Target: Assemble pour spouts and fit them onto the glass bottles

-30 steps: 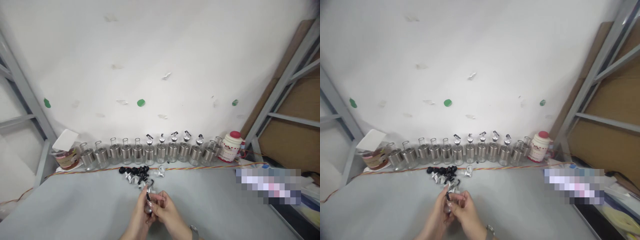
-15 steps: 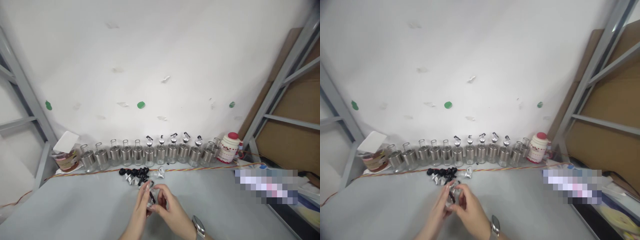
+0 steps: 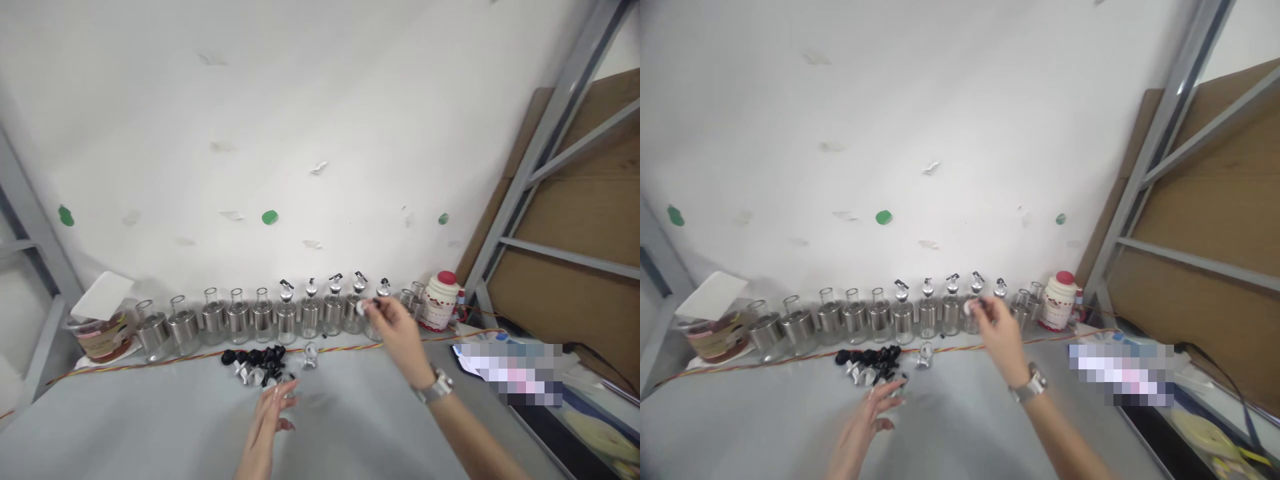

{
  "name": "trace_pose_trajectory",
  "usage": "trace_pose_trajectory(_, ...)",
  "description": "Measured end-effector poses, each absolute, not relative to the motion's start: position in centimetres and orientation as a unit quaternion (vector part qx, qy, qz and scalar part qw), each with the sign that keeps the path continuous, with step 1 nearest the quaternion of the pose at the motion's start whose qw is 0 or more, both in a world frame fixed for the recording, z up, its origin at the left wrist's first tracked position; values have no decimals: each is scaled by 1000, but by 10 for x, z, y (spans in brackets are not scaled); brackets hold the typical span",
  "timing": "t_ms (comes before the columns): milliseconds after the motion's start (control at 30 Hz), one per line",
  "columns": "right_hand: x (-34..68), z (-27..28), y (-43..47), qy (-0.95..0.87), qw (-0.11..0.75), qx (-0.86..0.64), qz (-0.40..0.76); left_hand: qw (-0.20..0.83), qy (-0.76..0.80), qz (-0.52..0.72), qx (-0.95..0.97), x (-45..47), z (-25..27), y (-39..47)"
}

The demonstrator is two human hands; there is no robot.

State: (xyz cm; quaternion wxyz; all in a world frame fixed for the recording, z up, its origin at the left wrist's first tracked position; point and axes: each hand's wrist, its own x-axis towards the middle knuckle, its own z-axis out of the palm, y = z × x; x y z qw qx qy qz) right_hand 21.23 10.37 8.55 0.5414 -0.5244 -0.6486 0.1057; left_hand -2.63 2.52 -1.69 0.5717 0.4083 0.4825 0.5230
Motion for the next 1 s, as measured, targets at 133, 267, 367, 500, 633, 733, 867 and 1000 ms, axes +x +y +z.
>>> trace_pose_trajectory(133,284,109,155,-581,522,-625,-19,559,491,531,406,-19,-14,20)
trace_pose_trajectory(267,325,114,184,-581,454,-675,-46,557,500,528,400,-15,-11,19)
trace_pose_trajectory(367,335,109,196,-589,403,-698,-61,554,503,530,399,-16,-8,18)
trace_pose_trajectory(500,340,102,203,-599,357,-712,-81,547,515,527,398,-15,-6,18)
trace_pose_trajectory(633,343,99,205,-624,325,-705,-89,545,513,532,396,-14,-8,17)
trace_pose_trajectory(733,343,99,204,-644,313,-693,-89,541,502,535,411,-13,-10,15)
trace_pose_trajectory(867,344,95,204,-664,302,-679,-84,526,488,545,433,-13,-13,12)
trace_pose_trajectory(1000,346,89,208,-677,300,-667,-83,504,496,548,446,-12,-14,11)
